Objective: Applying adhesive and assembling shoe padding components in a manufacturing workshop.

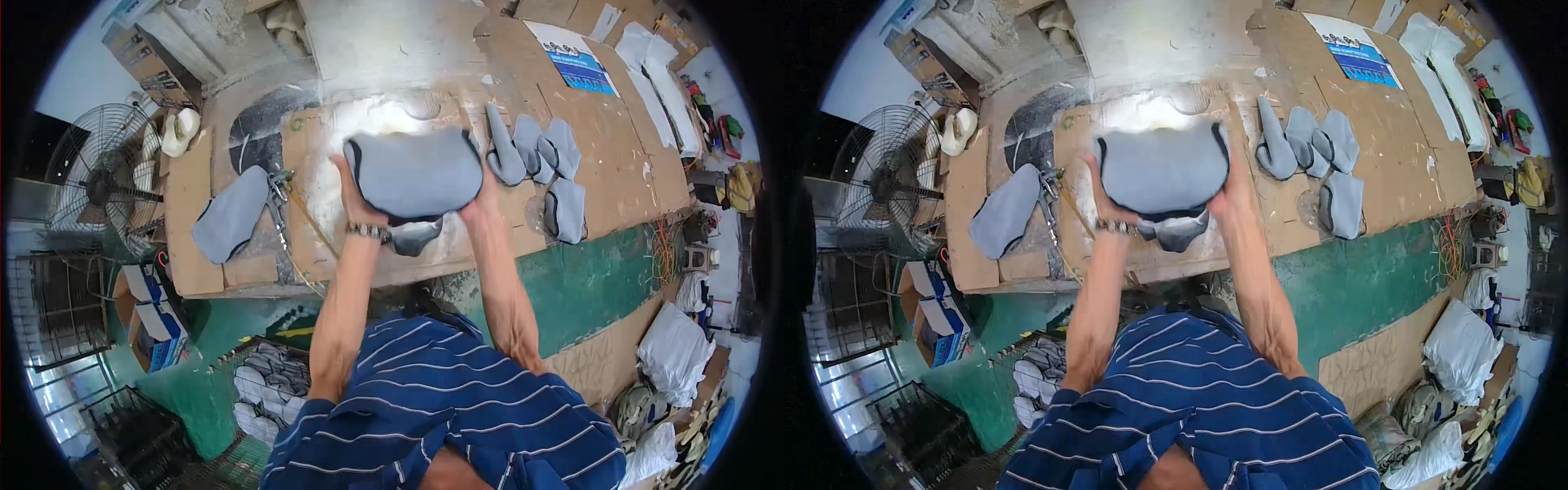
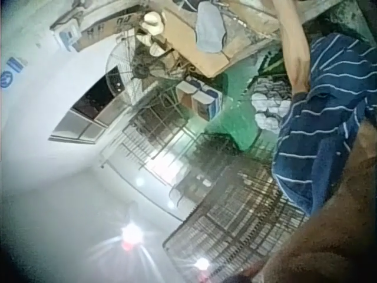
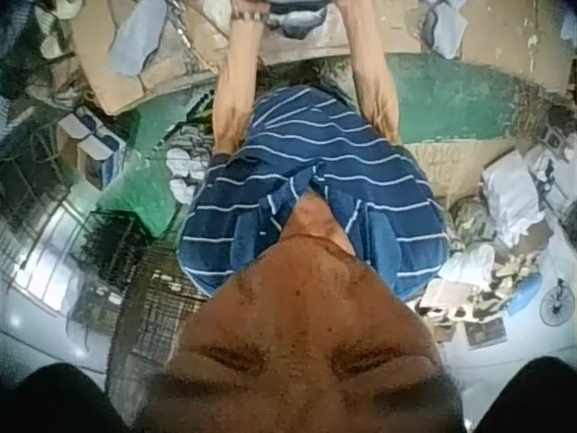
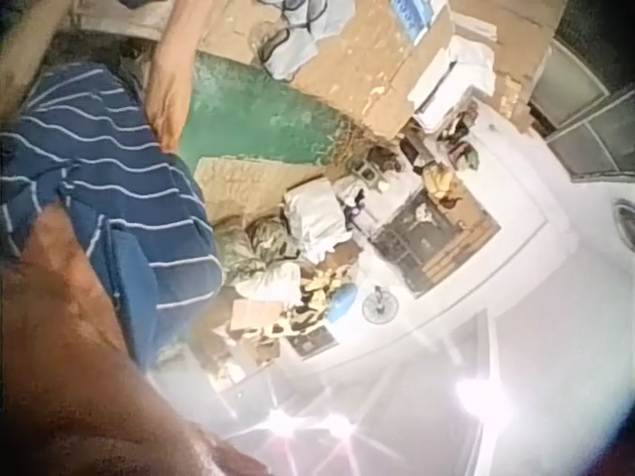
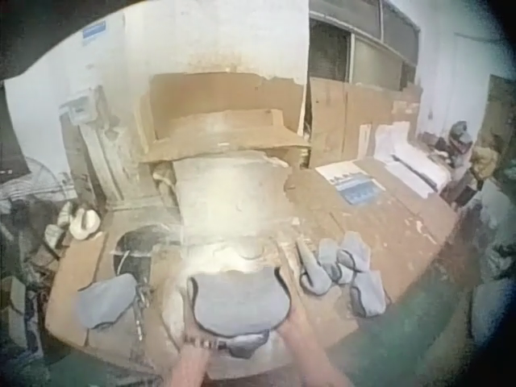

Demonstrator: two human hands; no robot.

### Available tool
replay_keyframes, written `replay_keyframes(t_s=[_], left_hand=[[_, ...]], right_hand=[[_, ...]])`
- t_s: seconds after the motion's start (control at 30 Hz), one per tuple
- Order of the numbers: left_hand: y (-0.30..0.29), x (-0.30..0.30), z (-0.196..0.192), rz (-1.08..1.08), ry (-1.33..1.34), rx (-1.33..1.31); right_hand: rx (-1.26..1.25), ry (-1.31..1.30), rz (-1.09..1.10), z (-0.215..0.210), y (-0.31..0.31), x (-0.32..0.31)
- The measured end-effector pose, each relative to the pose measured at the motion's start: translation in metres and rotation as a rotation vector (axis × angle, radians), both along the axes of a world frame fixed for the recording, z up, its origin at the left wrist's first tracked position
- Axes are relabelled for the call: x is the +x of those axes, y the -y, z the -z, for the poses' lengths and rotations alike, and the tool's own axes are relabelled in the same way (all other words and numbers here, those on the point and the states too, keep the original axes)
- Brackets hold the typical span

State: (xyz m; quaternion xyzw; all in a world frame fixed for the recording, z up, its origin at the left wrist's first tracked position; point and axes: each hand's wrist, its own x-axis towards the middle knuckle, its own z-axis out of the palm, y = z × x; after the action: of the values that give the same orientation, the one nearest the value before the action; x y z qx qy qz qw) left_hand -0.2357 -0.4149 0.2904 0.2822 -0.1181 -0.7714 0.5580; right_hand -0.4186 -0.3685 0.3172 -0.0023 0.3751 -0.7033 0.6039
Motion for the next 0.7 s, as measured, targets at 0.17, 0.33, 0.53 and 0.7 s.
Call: replay_keyframes(t_s=[0.17,0.33,0.53,0.7], left_hand=[[0.011,0.006,-0.009,-0.008,-0.006,-0.266],[-0.06,0.005,0.065,-0.073,0.049,0.056],[-0.084,0.02,0.141,-0.066,0.177,0.212],[-0.083,0.013,0.14,-0.119,0.257,0.393]], right_hand=[[-0.237,-0.012,-0.015,-0.036,0.01,-0.002],[0.114,-0.228,0.038,0.066,-0.03,0.006],[0.282,-0.183,0.037,0.191,-0.073,0.0],[0.334,-0.191,-0.023,0.191,-0.067,-0.016]])
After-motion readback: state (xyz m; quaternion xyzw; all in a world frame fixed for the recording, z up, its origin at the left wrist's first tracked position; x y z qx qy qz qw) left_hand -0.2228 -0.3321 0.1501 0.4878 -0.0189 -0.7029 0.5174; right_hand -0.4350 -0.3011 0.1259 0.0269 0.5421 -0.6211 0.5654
